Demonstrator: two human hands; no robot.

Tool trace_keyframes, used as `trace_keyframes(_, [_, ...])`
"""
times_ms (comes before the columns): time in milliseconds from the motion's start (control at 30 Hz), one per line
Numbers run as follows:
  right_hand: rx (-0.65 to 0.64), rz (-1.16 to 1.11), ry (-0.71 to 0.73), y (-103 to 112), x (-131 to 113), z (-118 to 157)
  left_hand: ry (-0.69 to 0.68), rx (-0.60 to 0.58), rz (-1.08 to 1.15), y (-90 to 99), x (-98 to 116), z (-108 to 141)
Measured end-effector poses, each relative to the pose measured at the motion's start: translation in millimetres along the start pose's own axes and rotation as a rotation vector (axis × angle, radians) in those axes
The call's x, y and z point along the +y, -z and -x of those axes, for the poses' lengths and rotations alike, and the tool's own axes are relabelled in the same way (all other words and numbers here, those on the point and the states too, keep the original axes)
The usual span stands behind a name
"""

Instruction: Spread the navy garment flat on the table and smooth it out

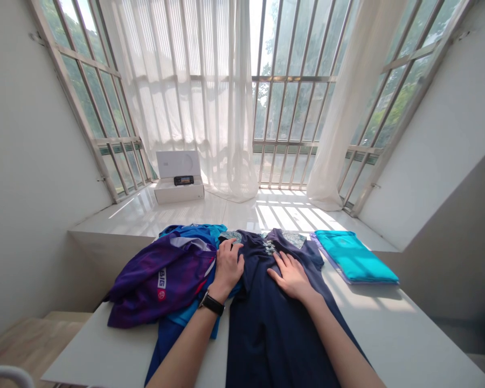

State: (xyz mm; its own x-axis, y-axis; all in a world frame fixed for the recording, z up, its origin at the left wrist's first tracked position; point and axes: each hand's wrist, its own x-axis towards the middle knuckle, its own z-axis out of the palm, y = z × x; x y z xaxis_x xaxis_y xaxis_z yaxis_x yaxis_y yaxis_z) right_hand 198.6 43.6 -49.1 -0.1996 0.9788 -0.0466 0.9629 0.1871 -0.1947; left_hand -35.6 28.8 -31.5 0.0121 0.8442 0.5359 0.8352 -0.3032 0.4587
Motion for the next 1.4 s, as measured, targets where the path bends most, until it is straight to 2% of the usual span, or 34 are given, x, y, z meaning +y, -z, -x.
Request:
trace_keyframes(100, [0.007,0.008,-0.018,-4,0,-3,-0.099,-0.075,0.057,3.1,11,3])
trace_keyframes(233, [0.016,0.02,-0.013,-6,1,-3,-0.251,-0.301,0.07,-0.6,28,15])
trace_keyframes(333, [0.033,0.011,0.004,-5,3,-1,-0.263,-0.466,-0.013,-6.5,32,26])
trace_keyframes(433, [0.107,-0.036,0.038,-3,6,-1,-0.227,-0.541,-0.073,-9.1,30,31])
trace_keyframes(633, [0.331,-0.131,0.02,-2,31,-10,-0.226,-0.565,-0.084,-3.2,30,29])
trace_keyframes(800, [0.277,-0.131,-0.074,-6,52,-16,-0.209,-0.563,-0.066,-4.0,31,30])
trace_keyframes(1000, [0.189,0.009,-0.138,-18,57,-19,-0.219,-0.556,-0.078,-7.8,30,32])
trace_keyframes(1233, [0.211,0.061,-0.171,-24,61,-24,-0.216,-0.546,-0.073,-5.3,31,34])
trace_keyframes(1400, [0.265,-0.015,-0.168,-27,65,-26,-0.231,-0.549,-0.104,-1.5,33,32])
